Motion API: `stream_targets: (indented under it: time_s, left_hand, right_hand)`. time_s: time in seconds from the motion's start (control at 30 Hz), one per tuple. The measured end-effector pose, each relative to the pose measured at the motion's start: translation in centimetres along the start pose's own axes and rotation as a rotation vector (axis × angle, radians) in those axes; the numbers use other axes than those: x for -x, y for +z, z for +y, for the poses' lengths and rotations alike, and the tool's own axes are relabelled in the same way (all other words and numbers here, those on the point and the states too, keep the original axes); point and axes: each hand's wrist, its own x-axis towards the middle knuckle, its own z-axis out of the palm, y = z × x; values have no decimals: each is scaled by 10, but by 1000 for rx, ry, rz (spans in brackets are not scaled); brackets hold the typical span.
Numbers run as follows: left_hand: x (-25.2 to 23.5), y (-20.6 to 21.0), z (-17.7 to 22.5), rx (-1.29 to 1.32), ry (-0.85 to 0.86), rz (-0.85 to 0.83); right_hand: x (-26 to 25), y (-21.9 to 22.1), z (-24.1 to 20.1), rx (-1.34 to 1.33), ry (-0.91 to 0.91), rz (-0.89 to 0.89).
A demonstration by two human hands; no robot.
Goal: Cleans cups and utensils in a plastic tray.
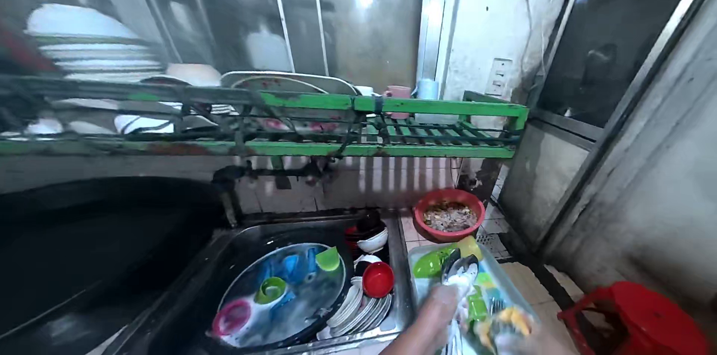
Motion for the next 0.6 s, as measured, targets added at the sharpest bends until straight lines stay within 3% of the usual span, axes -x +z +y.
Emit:
stream_targets:
  time_s: [0.1, 0.27, 0.4, 0.5, 0.6]
  left_hand:
    - [15, 17, -8, -188, -49, -68]
    - [25, 30, -8, -180, -50, -54]
    - [32, 35, -6, -361, -3, -13]
    - [30, 35, -18, -376, -58, 8]
    - [25, 32, -25, -230, -114, -4]
  right_hand:
    - [4, -3, -25, -381, -66, 231]
    - [-10, 0, -22, -358, -52, 533]
    - [-7, 20, -25, -168, 21, 450]
    - [-13, 4, -33, 77, 31, 483]
    - [-21, -15, -29, -92, -53, 621]
